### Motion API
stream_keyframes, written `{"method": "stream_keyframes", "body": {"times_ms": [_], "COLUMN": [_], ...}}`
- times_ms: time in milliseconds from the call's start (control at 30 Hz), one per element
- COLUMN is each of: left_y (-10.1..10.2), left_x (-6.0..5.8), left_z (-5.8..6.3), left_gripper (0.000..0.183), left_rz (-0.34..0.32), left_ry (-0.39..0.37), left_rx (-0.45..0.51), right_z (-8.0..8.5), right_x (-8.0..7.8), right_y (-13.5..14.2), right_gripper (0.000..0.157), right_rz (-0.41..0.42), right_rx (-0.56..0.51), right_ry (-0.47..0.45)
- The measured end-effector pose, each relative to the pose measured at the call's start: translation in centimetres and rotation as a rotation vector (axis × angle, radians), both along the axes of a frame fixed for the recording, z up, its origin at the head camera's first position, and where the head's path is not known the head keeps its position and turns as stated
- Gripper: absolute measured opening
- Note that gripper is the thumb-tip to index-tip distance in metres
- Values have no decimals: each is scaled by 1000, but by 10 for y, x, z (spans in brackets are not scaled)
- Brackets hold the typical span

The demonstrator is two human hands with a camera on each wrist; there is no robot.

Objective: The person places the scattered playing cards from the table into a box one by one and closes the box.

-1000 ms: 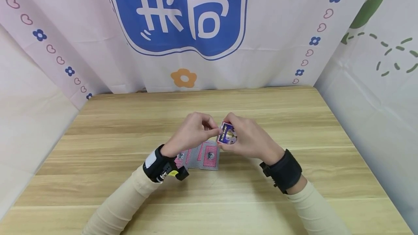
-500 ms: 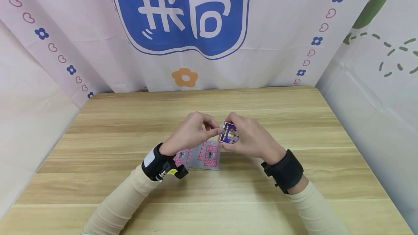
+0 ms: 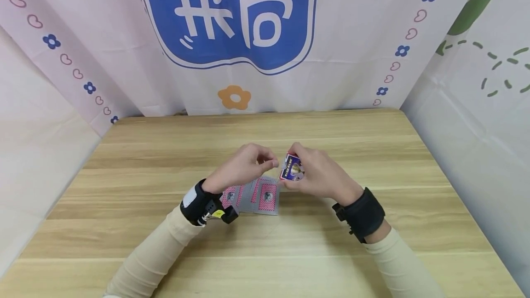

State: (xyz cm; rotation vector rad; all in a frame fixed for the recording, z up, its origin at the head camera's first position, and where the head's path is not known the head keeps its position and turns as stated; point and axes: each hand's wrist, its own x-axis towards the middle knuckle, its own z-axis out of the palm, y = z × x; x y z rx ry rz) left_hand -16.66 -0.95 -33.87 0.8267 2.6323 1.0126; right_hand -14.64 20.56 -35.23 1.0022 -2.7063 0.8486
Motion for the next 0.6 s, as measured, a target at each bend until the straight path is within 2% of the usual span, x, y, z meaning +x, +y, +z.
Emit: {"method": "stream_keyframes", "body": {"times_ms": [67,133,200,267,400,500,600], "left_y": [0,0,0,1,2,3,5], "left_x": [-1,-2,-2,-2,-2,-1,-1], "left_z": [-5,-10,-17,-23,-32,-35,-37], "left_gripper": [8,9,20,31,43,47,48], "left_rz": [-1,-13,-43,-72,-99,-90,-71], "left_ry": [31,27,1,-28,0,23,8], "left_rx": [-122,-272,-404,-482,-522,-515,-499], "right_z": [0,0,1,2,2,2,1], "right_x": [0,0,0,1,2,2,1], "right_y": [1,2,2,2,1,0,-1], "right_gripper": [58,56,55,56,56,56,55], "right_rz": [-7,-10,-12,-15,-11,-6,1], "right_rx": [4,4,3,5,5,1,-3], "right_ry": [-4,-6,-5,-5,-6,-5,-3]}}
